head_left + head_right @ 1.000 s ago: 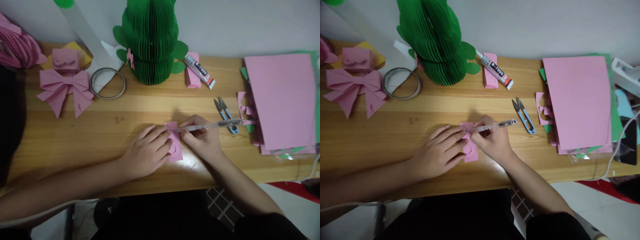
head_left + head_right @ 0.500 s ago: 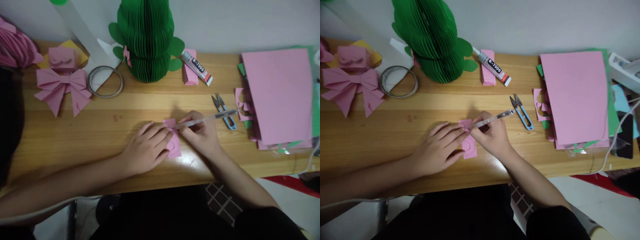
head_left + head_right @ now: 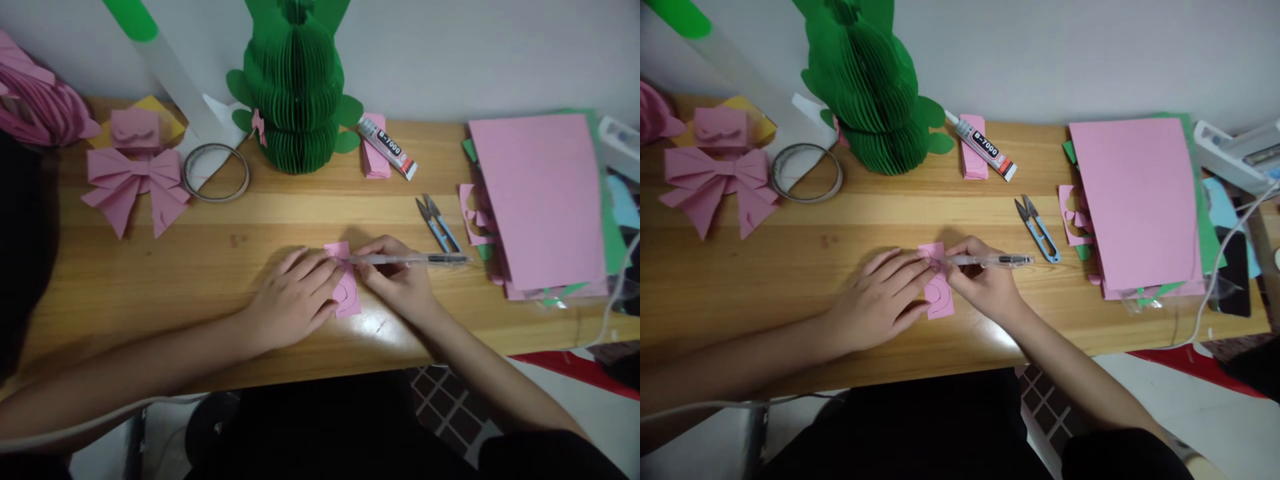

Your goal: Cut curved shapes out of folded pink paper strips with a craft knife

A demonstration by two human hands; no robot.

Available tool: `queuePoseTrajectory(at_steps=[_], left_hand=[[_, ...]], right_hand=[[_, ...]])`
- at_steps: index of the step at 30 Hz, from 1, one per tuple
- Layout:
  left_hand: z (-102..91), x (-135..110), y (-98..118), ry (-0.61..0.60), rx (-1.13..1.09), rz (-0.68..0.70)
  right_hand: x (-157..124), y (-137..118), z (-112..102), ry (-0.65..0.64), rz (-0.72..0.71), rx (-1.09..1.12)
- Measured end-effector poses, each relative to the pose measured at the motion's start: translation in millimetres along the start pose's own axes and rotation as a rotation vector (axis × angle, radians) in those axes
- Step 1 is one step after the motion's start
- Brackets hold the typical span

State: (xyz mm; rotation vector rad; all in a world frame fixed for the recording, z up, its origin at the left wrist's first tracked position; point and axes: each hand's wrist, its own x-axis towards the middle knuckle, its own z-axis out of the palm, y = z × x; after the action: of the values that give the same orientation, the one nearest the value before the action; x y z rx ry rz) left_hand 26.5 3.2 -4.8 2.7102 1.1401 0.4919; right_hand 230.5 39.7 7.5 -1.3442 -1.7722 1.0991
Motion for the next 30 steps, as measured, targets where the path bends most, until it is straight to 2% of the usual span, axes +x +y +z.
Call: queuePoseTrajectory(at_steps=[12, 30], left_hand=[[0.0, -0.1, -0.2, 0.002, 0.024, 0.013], [-1.1, 1.8, -2.0, 0.019, 0.016, 0.036]], right_hand=[[-4.5, 0.5, 2.5, 0.065, -0.068, -0.071], [-6.8, 3.7, 1.7, 0.05, -0.155, -0.089]])
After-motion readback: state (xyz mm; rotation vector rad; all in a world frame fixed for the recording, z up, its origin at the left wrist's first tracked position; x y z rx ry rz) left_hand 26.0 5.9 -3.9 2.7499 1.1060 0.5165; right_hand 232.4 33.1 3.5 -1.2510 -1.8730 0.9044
